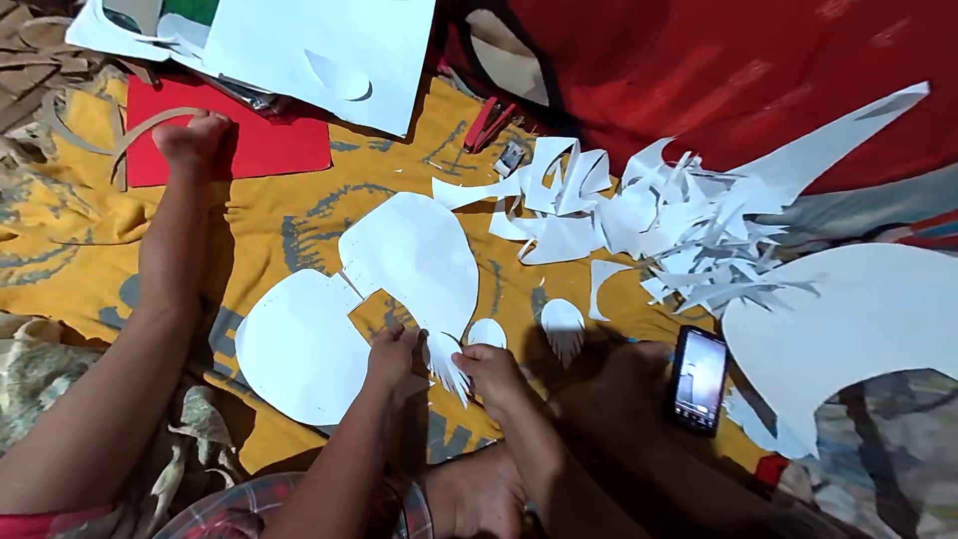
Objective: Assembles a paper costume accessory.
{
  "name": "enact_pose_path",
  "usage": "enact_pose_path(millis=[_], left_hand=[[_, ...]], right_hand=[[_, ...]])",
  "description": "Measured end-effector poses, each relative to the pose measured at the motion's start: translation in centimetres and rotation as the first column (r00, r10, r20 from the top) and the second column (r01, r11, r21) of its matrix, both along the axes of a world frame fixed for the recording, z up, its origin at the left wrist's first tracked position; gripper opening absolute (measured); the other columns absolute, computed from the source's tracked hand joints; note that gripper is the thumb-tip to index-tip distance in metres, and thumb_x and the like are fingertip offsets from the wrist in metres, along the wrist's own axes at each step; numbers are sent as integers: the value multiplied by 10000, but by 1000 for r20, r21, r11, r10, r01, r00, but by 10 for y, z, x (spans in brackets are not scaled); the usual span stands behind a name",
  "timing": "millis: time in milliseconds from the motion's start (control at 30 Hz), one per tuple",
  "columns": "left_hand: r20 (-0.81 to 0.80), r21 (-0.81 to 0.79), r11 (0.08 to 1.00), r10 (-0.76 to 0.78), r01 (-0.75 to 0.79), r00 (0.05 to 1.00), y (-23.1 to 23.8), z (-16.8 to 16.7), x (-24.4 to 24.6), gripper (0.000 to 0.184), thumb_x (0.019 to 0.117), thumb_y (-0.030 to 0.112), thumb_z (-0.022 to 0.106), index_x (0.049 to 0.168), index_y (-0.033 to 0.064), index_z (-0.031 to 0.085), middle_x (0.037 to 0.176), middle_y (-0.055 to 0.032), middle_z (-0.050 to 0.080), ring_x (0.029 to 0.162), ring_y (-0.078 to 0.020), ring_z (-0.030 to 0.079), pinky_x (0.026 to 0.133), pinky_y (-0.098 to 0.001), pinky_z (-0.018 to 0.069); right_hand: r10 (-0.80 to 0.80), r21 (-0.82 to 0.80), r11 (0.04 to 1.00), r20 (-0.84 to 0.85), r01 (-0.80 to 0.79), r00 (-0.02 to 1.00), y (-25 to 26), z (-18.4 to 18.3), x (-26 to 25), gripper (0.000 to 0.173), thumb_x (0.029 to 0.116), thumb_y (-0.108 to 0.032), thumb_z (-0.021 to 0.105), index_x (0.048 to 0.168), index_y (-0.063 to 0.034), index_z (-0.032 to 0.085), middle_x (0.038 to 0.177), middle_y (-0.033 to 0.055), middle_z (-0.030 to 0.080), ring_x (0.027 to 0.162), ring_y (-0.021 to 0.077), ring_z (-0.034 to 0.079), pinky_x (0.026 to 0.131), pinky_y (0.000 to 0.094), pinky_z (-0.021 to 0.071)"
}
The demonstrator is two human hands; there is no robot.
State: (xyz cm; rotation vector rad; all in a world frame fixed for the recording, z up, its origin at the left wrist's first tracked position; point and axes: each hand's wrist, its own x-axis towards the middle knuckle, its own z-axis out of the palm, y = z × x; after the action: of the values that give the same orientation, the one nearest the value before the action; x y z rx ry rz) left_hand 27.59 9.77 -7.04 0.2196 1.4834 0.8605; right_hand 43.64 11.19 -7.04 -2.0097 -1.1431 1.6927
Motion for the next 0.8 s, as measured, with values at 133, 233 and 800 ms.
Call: enact_pose_path(millis=[133,233,800], left_hand=[[120,-55,998,28,-22,992,2,7,14,368,1096,159,472,1394,-55,443,1154,-201,630,953,-214,662,844,-345,559],[141,-5,1000,-17,18,990,4,-1,11,233,1078,154,514,1197,-41,567,923,-120,642,780,-165,642,738,-313,562],[-62,27,980,-195,197,979,9,-14,22,142,972,64,680,915,27,555,656,-10,537,532,-94,508,564,-255,476]], right_hand=[[-15,1,1000,48,15,999,-3,-3,4,163,988,-100,659,1062,43,679,909,119,632,733,145,581,664,309,513],[56,-12,998,57,-56,997,0,0,6,170,992,-111,661,1071,38,678,910,114,644,730,136,592,667,301,518],[163,234,943,298,-238,941,17,18,29,286,1023,-196,611,1172,31,699,1108,184,698,1013,253,662,915,432,521]])
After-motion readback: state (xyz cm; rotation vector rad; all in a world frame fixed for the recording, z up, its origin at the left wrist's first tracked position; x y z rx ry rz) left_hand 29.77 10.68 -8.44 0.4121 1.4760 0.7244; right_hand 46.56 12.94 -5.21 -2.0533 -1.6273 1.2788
